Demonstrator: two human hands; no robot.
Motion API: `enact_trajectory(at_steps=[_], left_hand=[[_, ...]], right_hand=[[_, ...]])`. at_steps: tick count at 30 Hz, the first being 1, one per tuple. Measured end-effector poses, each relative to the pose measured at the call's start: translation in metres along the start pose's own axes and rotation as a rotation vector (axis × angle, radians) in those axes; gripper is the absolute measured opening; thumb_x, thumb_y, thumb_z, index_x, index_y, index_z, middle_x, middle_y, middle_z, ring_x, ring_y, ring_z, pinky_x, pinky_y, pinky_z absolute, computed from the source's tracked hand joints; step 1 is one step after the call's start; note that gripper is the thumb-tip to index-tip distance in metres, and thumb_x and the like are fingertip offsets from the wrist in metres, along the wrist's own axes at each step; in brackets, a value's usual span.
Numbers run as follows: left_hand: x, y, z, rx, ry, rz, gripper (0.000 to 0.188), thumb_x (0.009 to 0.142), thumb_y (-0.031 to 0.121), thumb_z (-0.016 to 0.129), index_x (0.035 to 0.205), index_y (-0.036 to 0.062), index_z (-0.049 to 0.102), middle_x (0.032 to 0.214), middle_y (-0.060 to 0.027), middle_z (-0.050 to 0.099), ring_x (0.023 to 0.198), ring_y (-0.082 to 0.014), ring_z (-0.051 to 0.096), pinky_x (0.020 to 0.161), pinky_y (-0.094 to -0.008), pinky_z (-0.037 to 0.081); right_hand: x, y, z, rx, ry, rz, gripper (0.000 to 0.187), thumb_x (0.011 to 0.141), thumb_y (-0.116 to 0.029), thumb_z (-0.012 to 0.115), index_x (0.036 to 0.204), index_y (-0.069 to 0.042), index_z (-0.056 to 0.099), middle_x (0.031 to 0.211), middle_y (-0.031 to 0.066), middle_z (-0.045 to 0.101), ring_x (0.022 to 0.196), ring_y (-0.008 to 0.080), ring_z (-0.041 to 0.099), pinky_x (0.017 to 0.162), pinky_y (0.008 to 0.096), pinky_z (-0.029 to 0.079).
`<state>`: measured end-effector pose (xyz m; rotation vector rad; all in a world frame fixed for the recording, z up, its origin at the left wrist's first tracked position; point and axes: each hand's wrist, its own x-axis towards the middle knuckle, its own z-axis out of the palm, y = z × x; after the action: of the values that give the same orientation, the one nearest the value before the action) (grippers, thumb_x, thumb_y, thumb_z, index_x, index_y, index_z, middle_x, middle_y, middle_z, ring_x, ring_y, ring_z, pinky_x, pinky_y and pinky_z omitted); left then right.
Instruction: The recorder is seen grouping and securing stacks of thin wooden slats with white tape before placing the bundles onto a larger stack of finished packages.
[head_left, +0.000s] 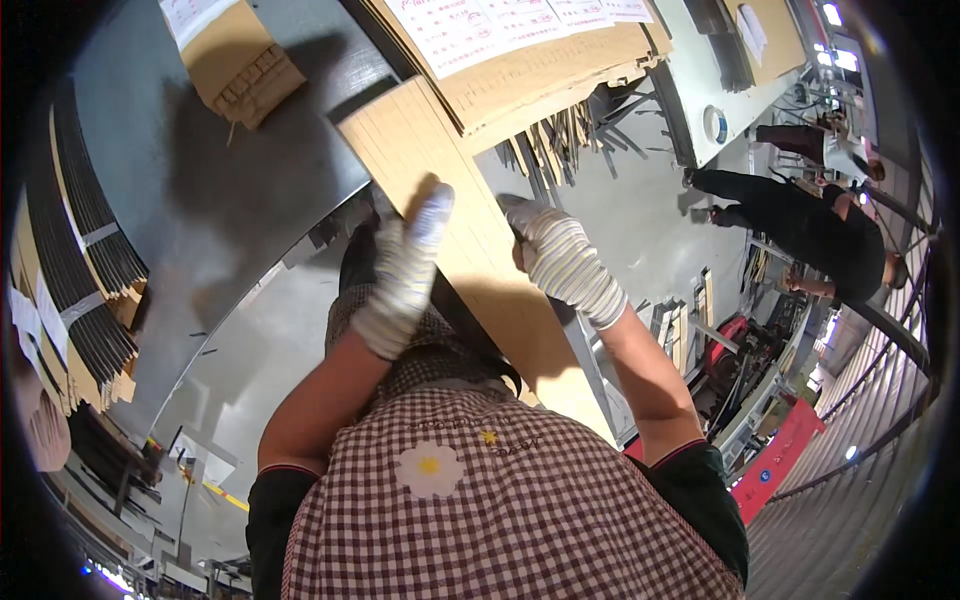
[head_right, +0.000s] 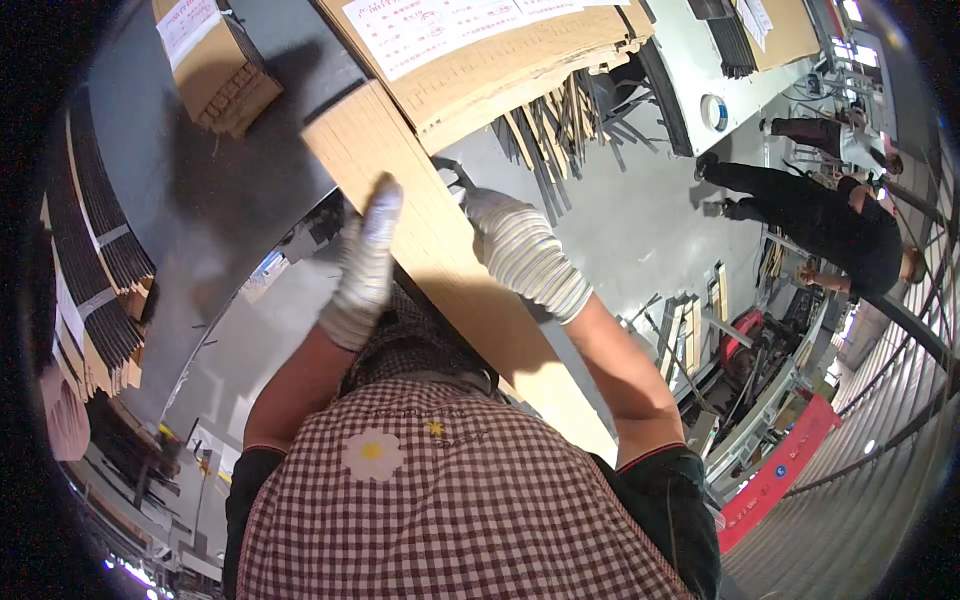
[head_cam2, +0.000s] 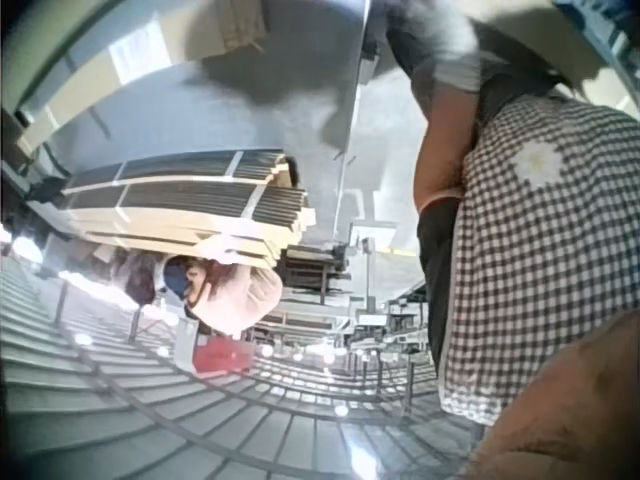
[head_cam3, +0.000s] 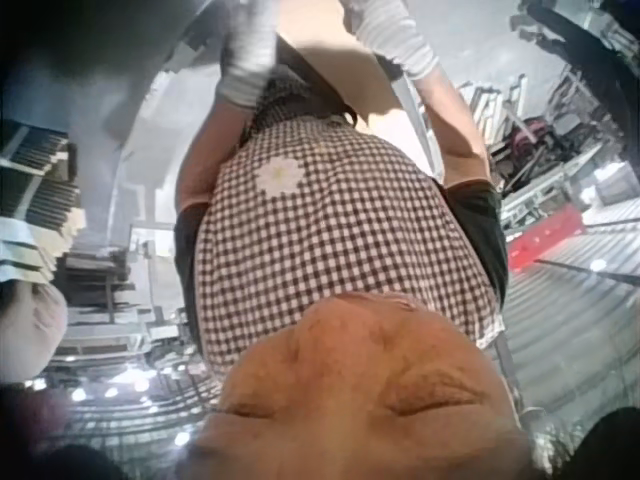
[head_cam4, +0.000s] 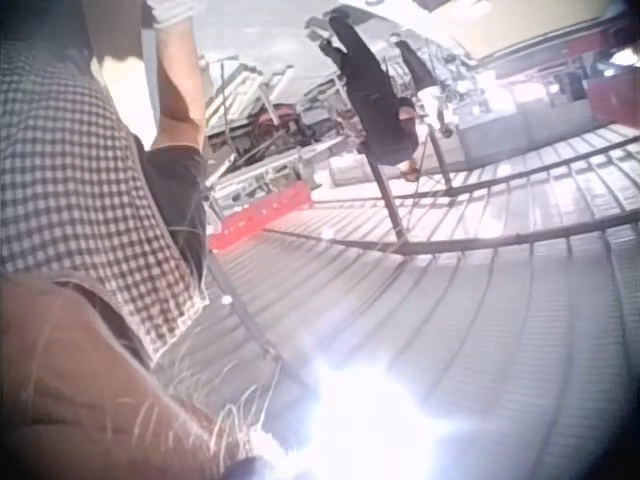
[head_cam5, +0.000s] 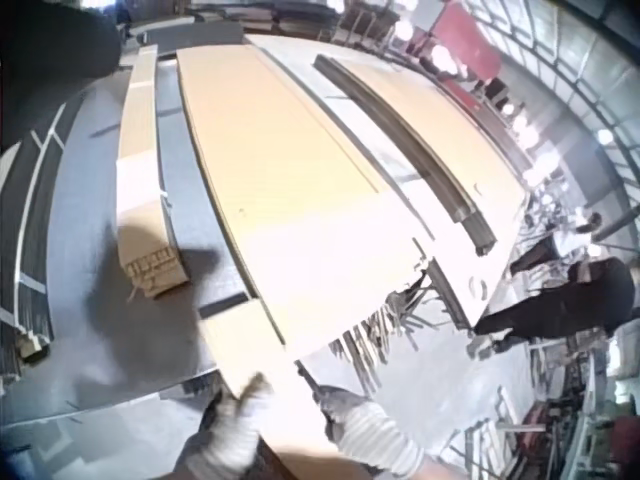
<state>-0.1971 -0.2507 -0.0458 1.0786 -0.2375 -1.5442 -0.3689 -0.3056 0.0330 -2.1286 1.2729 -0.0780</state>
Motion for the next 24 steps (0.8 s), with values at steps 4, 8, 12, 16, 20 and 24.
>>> enact_trajectory(at_steps=[4,8,12,16,20,24], left_hand=[[-0.015,-0.019,0.001,0.274,0.069,0.115,0.090,0.086,0.020,0.077,0.149,-0.0017,0.017,0.110,-0.0044,0.060,0.091,-0.0129,0.059,0.084,-0.0270,0.052],[-0.019,0.028,-0.022,0.849,0.088,0.606,0.084,0.077,0.016,0.084,0.142,-0.0008,0.034,0.120,-0.0124,0.054,0.101,-0.0188,0.058,0.087,-0.0312,0.052],[-0.067,0.068,0.000,0.832,-0.066,0.486,0.048,0.079,0.021,0.083,0.113,0.0012,0.056,0.103,-0.0078,0.063,0.093,-0.0155,0.061,0.079,-0.0282,0.051],[-0.078,0.070,-0.023,0.284,0.014,0.053,0.017,0.090,0.013,0.070,0.095,0.0034,0.057,0.082,-0.0007,0.061,0.081,-0.0102,0.061,0.074,-0.0258,0.050],[-0.035,0.037,-0.043,0.333,0.202,-0.141,0.012,0.092,0.015,0.065,0.096,0.0040,0.063,0.089,-0.0010,0.060,0.081,-0.0096,0.055,0.073,-0.0242,0.045],[0.010,-0.015,-0.046,0.260,0.106,0.143,0.020,0.090,0.017,0.070,0.102,0.0024,0.064,0.097,-0.0051,0.064,0.088,-0.0122,0.059,0.075,-0.0256,0.049]], right_hand=[[-0.021,0.012,-0.023,-0.035,-0.216,-0.026,0.041,0.074,0.000,0.058,0.114,0.000,0.063,0.109,0.0231,0.066,0.101,0.0417,0.063,0.088,0.0451,0.052],[-0.001,-0.014,-0.052,0.071,0.130,-0.235,0.049,0.075,0.008,0.057,0.120,-0.008,0.065,0.104,0.0199,0.068,0.093,0.0379,0.067,0.082,0.0416,0.055],[0.011,-0.072,-0.047,0.112,-0.172,-0.521,0.053,0.081,0.002,0.062,0.130,-0.019,0.060,0.080,0.0054,0.063,0.067,0.0235,0.064,0.059,0.0353,0.054],[0.029,-0.086,-0.054,-0.302,-0.290,-0.552,0.031,0.089,-0.021,0.057,0.120,-0.021,0.063,0.070,0.0059,0.059,0.061,0.0254,0.063,0.053,0.0402,0.050],[0.060,-0.035,-0.059,-0.447,-0.005,-0.353,0.022,0.092,-0.034,0.056,0.088,-0.015,0.068,0.065,0.0046,0.057,0.057,0.0251,0.060,0.051,0.0385,0.047],[0.047,-0.010,-0.021,-0.464,0.498,-0.292,0.023,0.079,-0.027,0.076,0.088,-0.012,0.061,0.086,0.0065,0.060,0.075,0.0267,0.059,0.066,0.0424,0.047]])
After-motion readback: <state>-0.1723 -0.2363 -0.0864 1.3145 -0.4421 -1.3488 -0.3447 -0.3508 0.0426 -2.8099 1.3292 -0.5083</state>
